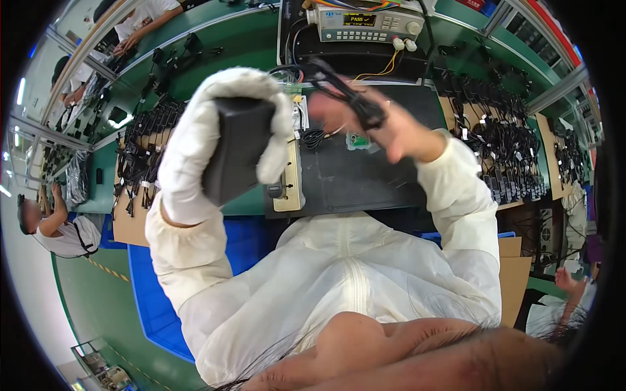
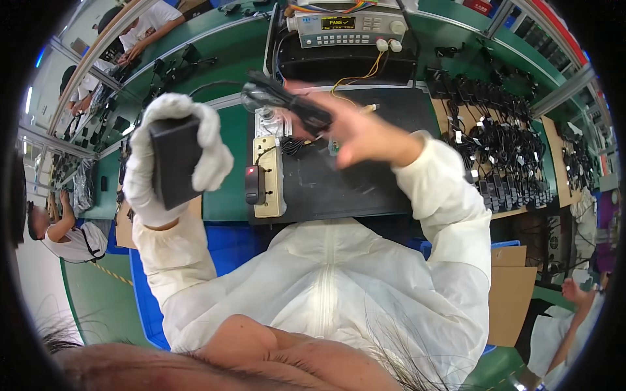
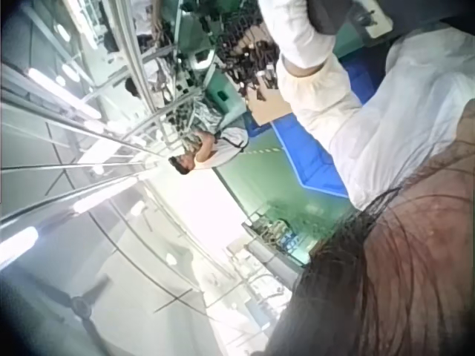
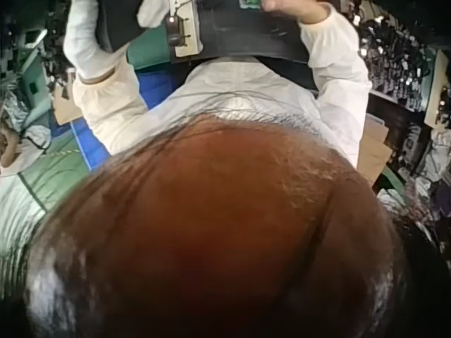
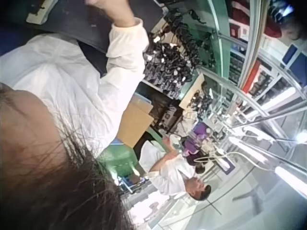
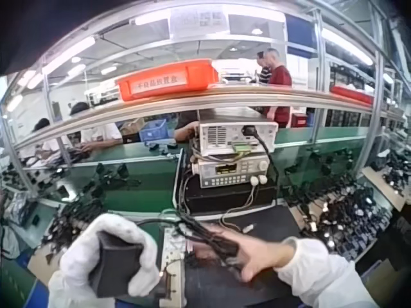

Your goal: Testing and verifying electronic power adapters using a dedicated testing station.

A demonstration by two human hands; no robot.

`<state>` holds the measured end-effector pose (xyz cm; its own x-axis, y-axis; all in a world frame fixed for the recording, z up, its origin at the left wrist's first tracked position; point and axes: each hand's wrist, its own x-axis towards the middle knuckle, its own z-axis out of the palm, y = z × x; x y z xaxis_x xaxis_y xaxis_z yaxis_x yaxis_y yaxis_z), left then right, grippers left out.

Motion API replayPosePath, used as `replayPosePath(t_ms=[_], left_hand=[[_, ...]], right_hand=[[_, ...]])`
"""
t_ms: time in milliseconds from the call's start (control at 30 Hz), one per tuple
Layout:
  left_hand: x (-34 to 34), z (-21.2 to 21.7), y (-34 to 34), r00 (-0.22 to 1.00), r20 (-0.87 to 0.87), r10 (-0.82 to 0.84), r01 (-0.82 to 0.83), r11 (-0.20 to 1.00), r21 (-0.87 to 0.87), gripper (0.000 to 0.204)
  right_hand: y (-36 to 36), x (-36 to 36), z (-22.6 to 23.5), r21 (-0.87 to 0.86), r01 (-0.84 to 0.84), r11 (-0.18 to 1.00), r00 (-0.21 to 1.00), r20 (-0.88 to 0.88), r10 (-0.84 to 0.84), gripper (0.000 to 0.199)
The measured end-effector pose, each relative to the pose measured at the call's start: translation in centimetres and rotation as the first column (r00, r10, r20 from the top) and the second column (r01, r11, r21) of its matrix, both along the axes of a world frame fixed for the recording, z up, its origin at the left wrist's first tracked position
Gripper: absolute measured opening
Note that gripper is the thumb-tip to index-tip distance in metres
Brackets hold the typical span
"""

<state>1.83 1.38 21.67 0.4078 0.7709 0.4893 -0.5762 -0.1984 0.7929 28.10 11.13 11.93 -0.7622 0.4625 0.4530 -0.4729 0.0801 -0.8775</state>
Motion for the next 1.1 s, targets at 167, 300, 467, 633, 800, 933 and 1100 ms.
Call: replayPosePath(t_ms=[167,300,467,633,800,933,1100], left_hand=[[-1.1,-2.6,1.7,0.991,-0.051,0.128,-0.129,0.992,-0.015,0.046],[-3.9,-10.8,4.1,0.921,-0.101,0.377,-0.390,0.878,-0.276,0.041],[-3.2,-17.9,5.6,0.879,-0.214,0.425,-0.476,0.788,-0.390,0.037],[-3.3,-19.5,6.6,0.742,-0.467,0.481,-0.632,0.734,-0.248,0.033],[-2.8,-20.6,8.3,0.466,-0.719,0.515,-0.717,0.696,0.034,0.031],[-3.1,-21.0,9.9,0.323,-0.767,0.555,-0.687,0.695,0.213,0.031],[-3.0,-20.8,7.9,0.448,-0.716,0.535,-0.683,0.722,0.112,0.034]], right_hand=[[-4.9,2.2,-1.1,-0.392,-0.448,0.803,0.719,0.376,0.584,0.056],[-4.1,3.6,-4.6,-0.591,-0.185,0.785,0.913,0.193,0.360,0.029],[-2.9,2.5,-6.1,-0.603,-0.165,0.781,0.942,0.139,0.307,0.029],[-3.0,1.8,-5.7,-0.039,0.185,0.982,0.839,0.527,-0.137,0.018],[-0.3,3.6,-6.5,0.716,0.468,0.517,0.598,0.175,-0.783,0.016],[1.3,4.4,-8.7,0.814,0.498,0.298,0.311,0.153,-0.938,0.019],[2.3,4.1,-10.7,0.697,0.568,0.438,0.404,0.228,-0.886,0.019]])
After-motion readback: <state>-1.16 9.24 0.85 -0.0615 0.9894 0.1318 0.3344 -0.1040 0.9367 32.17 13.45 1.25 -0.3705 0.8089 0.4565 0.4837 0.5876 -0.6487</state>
